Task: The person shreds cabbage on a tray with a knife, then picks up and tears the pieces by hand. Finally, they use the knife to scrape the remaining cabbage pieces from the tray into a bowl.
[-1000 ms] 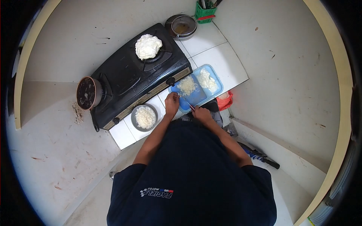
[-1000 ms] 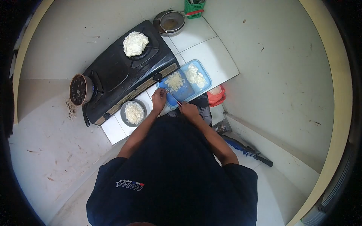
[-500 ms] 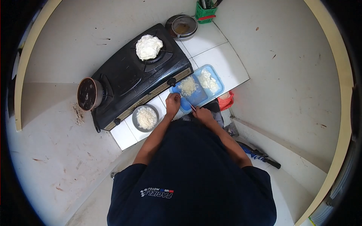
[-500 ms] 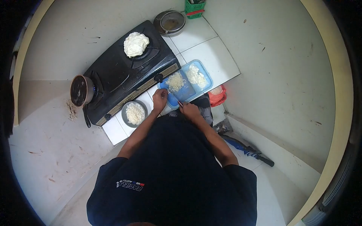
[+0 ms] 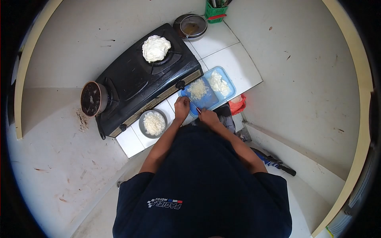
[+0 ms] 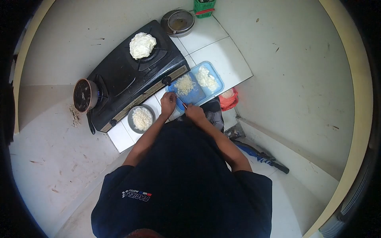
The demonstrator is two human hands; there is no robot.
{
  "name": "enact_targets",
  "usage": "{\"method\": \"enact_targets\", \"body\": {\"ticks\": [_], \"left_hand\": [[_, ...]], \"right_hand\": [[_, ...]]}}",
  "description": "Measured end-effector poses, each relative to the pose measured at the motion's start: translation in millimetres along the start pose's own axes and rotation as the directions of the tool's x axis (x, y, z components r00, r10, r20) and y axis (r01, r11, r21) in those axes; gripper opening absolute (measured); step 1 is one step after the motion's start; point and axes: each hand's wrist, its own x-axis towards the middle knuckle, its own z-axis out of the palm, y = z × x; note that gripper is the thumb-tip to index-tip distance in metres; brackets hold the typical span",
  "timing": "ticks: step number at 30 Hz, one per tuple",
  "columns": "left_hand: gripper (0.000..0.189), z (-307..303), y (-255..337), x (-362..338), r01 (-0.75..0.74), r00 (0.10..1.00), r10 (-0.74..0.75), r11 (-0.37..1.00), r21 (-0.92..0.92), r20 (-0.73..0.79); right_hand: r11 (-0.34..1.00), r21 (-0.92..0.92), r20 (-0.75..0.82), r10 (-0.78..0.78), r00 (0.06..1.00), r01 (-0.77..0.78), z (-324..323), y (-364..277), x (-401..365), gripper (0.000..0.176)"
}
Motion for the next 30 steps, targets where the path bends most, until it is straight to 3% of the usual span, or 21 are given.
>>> {"method": "enact_targets", "body": {"ticks": [4, 6, 9, 11, 18, 30], "left_hand": [[0.008, -4, 5, -1, 0.018, 1.000, -0.017, 0.999, -0.044, 0.023], [0.008, -5, 5, -1, 0.026, 0.999, -0.025, 0.998, -0.063, 0.021], [0.009, -4, -2, -5, -0.008, 0.999, 0.010, 0.999, -0.048, 0.042], [0.009, -8, -1, -4, -0.138, 0.988, 0.137, 0.990, 0.011, 0.076], [0.012, -9, 2, -1, -0.210, 0.969, 0.192, 0.971, 0.111, 0.157], [0.010, -6, 3, 0, -0.071, 0.995, 0.070, 0.997, 0.006, 0.066]], "right_hand": [[0.997, 0.048, -0.042, -0.055, 0.998, 0.057, -12, 7, -14, 0.039], [1.000, -0.005, 0.090, -0.006, 0.996, 0.006, -18, 8, -20, 0.037], [0.998, 0.044, 0.120, 0.047, 0.992, -0.052, -15, 8, -19, 0.039], [0.998, 0.056, 0.101, 0.032, 0.994, -0.038, -8, 12, -17, 0.040], [0.996, 0.081, 0.090, 0.028, 0.996, -0.035, -10, 11, -18, 0.040], [0.994, 0.076, 0.000, -0.080, 0.997, 0.080, 2, 16, -24, 0.042]]}}
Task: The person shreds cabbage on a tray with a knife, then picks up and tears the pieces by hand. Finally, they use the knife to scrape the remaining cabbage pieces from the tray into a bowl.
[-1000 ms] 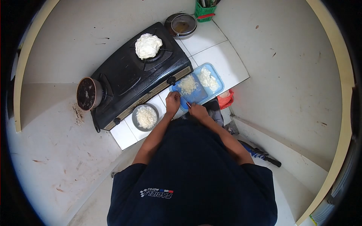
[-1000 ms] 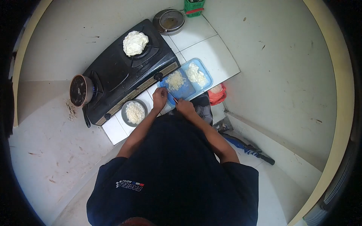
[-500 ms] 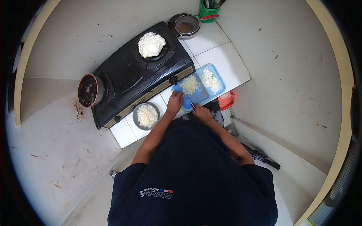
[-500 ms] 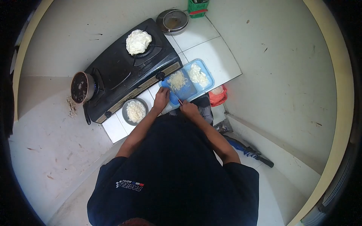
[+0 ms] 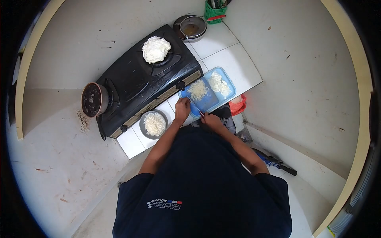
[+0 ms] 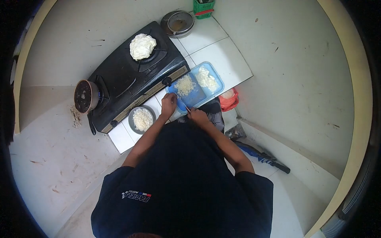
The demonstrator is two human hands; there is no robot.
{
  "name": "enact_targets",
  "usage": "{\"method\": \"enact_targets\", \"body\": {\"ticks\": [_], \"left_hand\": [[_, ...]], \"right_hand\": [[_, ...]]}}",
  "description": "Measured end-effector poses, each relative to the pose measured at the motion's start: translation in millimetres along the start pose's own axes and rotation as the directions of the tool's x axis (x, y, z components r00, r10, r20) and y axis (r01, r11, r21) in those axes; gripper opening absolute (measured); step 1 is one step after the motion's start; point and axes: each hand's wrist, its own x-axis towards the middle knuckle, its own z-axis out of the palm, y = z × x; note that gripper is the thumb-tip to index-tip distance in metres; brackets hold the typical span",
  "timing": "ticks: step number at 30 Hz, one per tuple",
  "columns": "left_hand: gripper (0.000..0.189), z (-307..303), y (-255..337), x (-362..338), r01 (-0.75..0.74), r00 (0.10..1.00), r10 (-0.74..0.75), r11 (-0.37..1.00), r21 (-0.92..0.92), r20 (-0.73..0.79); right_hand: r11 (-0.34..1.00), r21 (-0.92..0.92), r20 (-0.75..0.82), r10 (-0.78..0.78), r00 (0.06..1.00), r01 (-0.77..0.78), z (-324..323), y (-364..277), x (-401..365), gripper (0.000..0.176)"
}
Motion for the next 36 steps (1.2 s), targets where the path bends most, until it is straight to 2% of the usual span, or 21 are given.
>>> {"method": "enact_targets", "body": {"ticks": [3, 9, 14, 21, 27, 36], "left_hand": [[0.010, -1, 0, 2, -0.002, 1.000, 0.000, 0.999, 0.034, 0.030], [0.006, 3, 0, -3, -0.037, 0.999, 0.039, 0.998, 0.056, -0.032], [0.003, 7, -4, -5, 0.062, 0.997, -0.061, 0.997, 0.035, -0.042], [0.007, 8, -5, -6, 0.044, 0.997, -0.043, 0.999, 0.013, -0.068], [0.008, 6, -6, -5, 0.040, 0.998, -0.038, 0.998, 0.042, -0.044], [0.006, 4, -4, -4, 0.043, 0.999, -0.041, 0.997, 0.069, -0.021]], "right_hand": [[1.000, 0.016, -0.014, 0.006, 1.000, -0.006, 4, -2, 9, 0.041], [0.999, 0.047, -0.018, 0.015, 1.000, -0.014, 1, -6, 16, 0.041], [0.999, -0.025, -0.003, 0.027, 1.000, -0.027, -9, -6, 1, 0.041], [0.996, 0.006, 0.042, 0.091, 0.995, -0.091, 1, -12, 25, 0.043], [0.992, 0.036, 0.046, 0.122, 0.992, -0.123, -8, -8, 10, 0.043], [0.997, 0.030, 0.057, 0.073, 0.996, -0.075, -11, -8, 5, 0.045]]}}
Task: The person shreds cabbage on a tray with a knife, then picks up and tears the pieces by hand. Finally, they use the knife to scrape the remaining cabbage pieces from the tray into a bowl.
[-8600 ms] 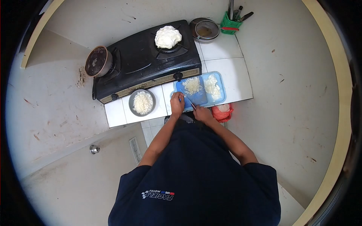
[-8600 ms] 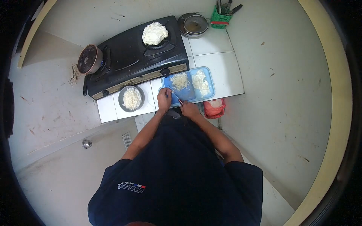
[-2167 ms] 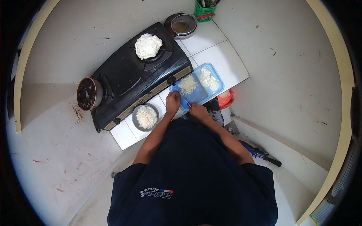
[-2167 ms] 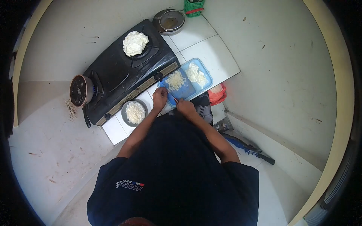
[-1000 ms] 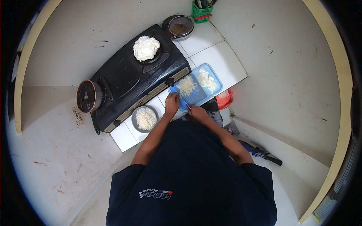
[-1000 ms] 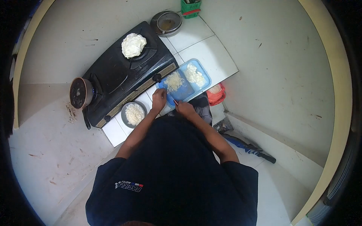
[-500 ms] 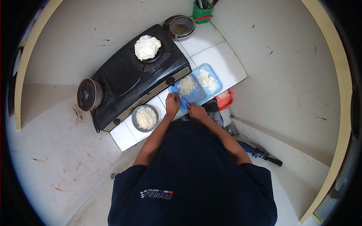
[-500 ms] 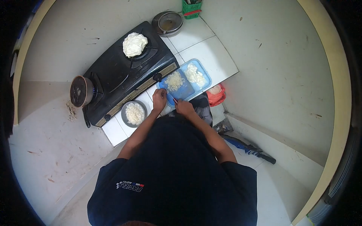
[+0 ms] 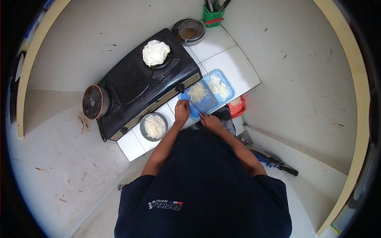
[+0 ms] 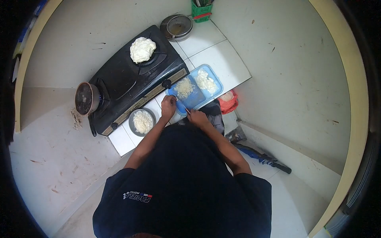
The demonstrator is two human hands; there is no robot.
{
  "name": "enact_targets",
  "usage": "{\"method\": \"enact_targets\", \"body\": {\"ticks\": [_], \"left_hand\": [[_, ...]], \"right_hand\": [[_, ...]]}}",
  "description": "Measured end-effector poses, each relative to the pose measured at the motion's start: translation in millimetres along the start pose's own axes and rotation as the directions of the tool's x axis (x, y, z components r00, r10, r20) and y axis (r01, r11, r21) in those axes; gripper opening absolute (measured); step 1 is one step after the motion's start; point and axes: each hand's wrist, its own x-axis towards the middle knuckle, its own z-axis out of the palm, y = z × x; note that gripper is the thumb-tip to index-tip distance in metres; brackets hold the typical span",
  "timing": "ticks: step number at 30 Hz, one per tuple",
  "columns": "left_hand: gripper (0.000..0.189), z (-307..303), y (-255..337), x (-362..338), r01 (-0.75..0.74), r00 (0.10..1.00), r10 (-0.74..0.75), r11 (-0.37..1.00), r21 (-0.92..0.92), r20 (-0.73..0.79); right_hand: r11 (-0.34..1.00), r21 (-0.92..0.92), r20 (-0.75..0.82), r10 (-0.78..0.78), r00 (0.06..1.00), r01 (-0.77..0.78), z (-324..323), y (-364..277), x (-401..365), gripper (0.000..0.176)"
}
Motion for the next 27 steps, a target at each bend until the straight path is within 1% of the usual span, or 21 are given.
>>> {"method": "enact_targets", "body": {"ticks": [5, 10, 13, 19, 21, 23, 25, 27], "left_hand": [[0.006, -1, 0, 1, -0.021, 1.000, 0.021, 1.000, -0.007, 0.007], [0.006, 1, -1, 0, -0.008, 1.000, 0.008, 1.000, -0.010, 0.000], [0.006, 0, -2, 0, -0.017, 1.000, 0.017, 1.000, -0.003, -0.004], [0.005, -2, 2, 1, -0.022, 1.000, 0.022, 1.000, 0.010, 0.008], [0.005, -1, 1, 1, -0.027, 1.000, 0.026, 0.999, 0.022, 0.010], [0.004, 1, -1, 0, 0.006, 1.000, -0.006, 0.999, -0.037, 0.008], [0.004, 1, 0, 0, -0.008, 1.000, 0.008, 1.000, -0.026, 0.005], [0.004, 0, -1, -1, -0.022, 1.000, 0.022, 1.000, -0.010, 0.002]], "right_hand": [[1.000, 0.013, 0.000, -0.005, 1.000, 0.005, 8, 2, 5, 0.044], [1.000, 0.027, 0.017, -0.002, 1.000, 0.002, -5, -9, 6, 0.042], [1.000, -0.003, 0.034, 0.005, 0.999, -0.005, -9, -8, 1, 0.041], [0.999, -0.008, -0.036, -0.039, 0.999, 0.039, 8, -1, 9, 0.041], [1.000, -0.017, -0.002, 0.009, 1.000, -0.009, 9, -2, 13, 0.041], [1.000, -0.013, -0.021, 0.011, 1.000, -0.011, 9, -3, 15, 0.041], [1.000, -0.008, -0.036, 0.010, 0.999, -0.010, 7, -5, 13, 0.041], [0.998, -0.044, 0.008, 0.045, 0.999, -0.044, 2, -5, 9, 0.040]]}}
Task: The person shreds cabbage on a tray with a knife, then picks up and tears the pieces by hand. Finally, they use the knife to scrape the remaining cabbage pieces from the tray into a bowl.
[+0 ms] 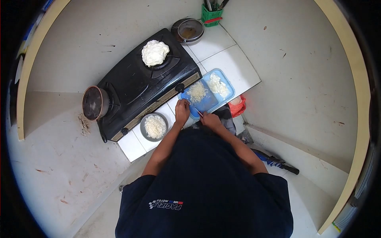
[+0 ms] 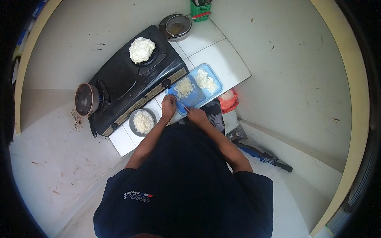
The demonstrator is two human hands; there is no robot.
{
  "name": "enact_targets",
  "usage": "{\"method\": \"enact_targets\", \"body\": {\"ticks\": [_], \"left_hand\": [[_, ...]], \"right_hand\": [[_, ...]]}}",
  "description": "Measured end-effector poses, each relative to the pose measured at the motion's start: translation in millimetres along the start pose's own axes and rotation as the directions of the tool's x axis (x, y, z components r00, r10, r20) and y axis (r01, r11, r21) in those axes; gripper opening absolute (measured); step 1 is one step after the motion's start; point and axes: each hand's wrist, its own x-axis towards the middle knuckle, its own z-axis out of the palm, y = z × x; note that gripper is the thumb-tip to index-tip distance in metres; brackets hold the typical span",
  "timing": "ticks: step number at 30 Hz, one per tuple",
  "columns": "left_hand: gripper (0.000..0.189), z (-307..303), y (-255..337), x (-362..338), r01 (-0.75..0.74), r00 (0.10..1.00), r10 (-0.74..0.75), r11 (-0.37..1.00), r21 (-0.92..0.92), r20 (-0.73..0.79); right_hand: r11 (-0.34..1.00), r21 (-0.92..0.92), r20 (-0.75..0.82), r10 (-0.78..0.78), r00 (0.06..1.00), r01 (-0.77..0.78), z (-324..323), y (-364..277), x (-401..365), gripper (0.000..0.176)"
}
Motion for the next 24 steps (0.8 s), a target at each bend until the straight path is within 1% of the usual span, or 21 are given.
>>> {"method": "enact_targets", "body": {"ticks": [2, 3, 5, 6, 8, 12, 14, 15, 16, 17, 18, 22, 23, 24], "left_hand": [[0.004, 3, -1, 0, 0.021, 0.999, -0.024, 0.997, -0.074, -0.039], [0.004, 2, 1, 0, 0.021, 0.999, -0.023, 0.997, -0.075, -0.038], [0.008, -3, 5, -2, 0.033, 0.999, -0.034, 0.999, 0.021, 0.023], [0.008, -6, 5, -3, 0.033, 0.999, -0.033, 0.999, 0.020, 0.024], [0.009, -9, 5, -4, -0.101, 0.995, 0.101, 0.995, 0.025, 0.027], [0.012, -9, -1, -2, -0.111, 0.991, 0.108, 0.993, 0.033, 0.078], [0.013, -10, -4, -4, -0.168, 0.981, 0.160, 0.983, 0.074, 0.107], [0.013, -11, -3, -5, -0.169, 0.981, 0.161, 0.983, 0.075, 0.105], [0.012, -11, -3, -6, -0.205, 0.976, 0.198, 0.976, 0.072, 0.091], [0.012, -11, -2, -6, -0.240, 0.969, 0.235, 0.968, 0.069, 0.079], [0.012, -12, 1, -5, -0.242, 0.969, 0.237, 0.968, 0.070, 0.078], [0.013, -14, 3, -4, -0.178, 0.980, 0.171, 0.982, 0.057, 0.105], [0.012, -13, 3, -3, -0.147, 0.983, 0.142, 0.988, 0.039, 0.119], [0.012, -12, 2, -3, -0.149, 0.982, 0.143, 0.988, 0.038, 0.120]], "right_hand": [[1.000, -0.005, -0.018, -0.008, 1.000, 0.008, -5, 0, -8, 0.041], [1.000, -0.012, -0.037, -0.016, 0.999, 0.016, -2, 4, -10, 0.041], [1.000, 0.004, -0.041, -0.025, 0.999, 0.025, 5, 6, -4, 0.041], [0.999, 0.022, -0.046, -0.033, 0.998, 0.034, 5, 4, -1, 0.041], [1.000, 0.019, -0.028, -0.009, 1.000, 0.009, 6, 1, 6, 0.041], [0.998, 0.051, -0.016, 0.033, 0.999, -0.033, -3, -1, 4, 0.041], [0.998, 0.058, -0.022, 0.021, 1.000, -0.020, -8, -2, -2, 0.042], [0.998, 0.063, -0.029, 0.010, 1.000, -0.008, -9, -1, -3, 0.043], [0.998, 0.062, -0.032, 0.009, 0.999, -0.007, -10, -2, -2, 0.043], [0.999, 0.048, -0.002, 0.014, 1.000, -0.014, -11, -2, -2, 0.042], [0.999, 0.035, 0.029, 0.019, 0.999, -0.020, -12, -2, -1, 0.042], [0.998, 0.052, 0.044, 0.026, 0.999, -0.028, -10, 1, -4, 0.042], [0.998, 0.057, 0.008, 0.004, 1.000, -0.005, -9, 3, -5, 0.043], [0.998, 0.059, -0.028, -0.020, 0.999, 0.021, -10, 4, -5, 0.045]]}}
